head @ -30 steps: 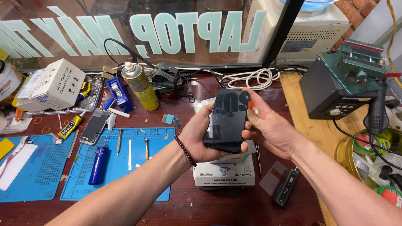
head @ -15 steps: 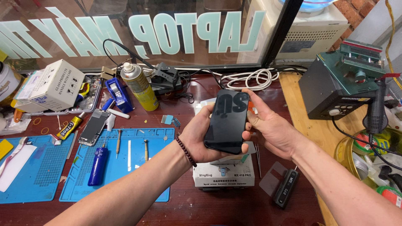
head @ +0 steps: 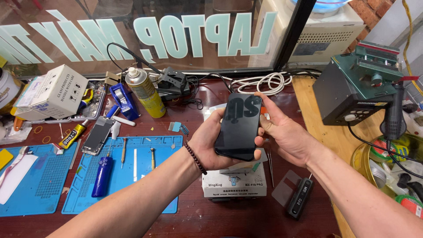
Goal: The person reassembles a smartphone by aligning the screen to the chassis and connecting internal components. They then connect a charging cable to test the device, repeatedly opening and closing the phone to check the assembly before disconnecting the cable.
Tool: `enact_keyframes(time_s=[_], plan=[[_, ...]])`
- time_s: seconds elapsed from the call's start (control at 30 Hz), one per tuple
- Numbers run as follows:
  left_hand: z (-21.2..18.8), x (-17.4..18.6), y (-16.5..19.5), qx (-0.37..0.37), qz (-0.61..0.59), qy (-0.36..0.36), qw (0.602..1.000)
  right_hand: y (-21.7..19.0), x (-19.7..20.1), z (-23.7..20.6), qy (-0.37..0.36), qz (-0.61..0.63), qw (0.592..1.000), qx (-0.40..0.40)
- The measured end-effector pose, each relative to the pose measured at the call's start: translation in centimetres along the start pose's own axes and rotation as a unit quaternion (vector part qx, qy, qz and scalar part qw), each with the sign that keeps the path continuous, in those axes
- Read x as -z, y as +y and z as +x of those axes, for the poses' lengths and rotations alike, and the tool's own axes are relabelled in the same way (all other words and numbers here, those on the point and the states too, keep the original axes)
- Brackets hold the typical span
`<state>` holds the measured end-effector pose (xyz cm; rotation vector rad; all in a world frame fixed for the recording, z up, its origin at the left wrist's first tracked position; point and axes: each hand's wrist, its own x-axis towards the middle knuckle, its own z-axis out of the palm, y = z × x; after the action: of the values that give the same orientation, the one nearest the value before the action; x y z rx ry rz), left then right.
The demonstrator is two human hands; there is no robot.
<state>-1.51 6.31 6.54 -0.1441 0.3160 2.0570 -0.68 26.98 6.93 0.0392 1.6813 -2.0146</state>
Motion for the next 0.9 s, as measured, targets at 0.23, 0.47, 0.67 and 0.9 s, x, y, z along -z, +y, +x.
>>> enact_keyframes(time_s=[0.23,0.47,0.67,0.9], plan=[[-0.1,-0.2,-0.4,0.014,-0.015,-0.039,0.999,0.3,0.3,-0.4,0.009,0.017,1.0,-0.005],[0.3,-0.3,-0.5,-0.013,-0.031,-0.025,0.999,0.4,2.0,0.0,-0.149,0.152,0.973,0.088],[1.8,0.9,0.4,-0.105,0.104,0.149,0.978,-0.9,1.0,-0.2,0.021,0.083,0.996,0.032],[1.5,0.8,0.4,-0.215,0.167,0.3,0.914,-1.9,-1.1,0.2,0.044,0.062,0.996,0.041]])
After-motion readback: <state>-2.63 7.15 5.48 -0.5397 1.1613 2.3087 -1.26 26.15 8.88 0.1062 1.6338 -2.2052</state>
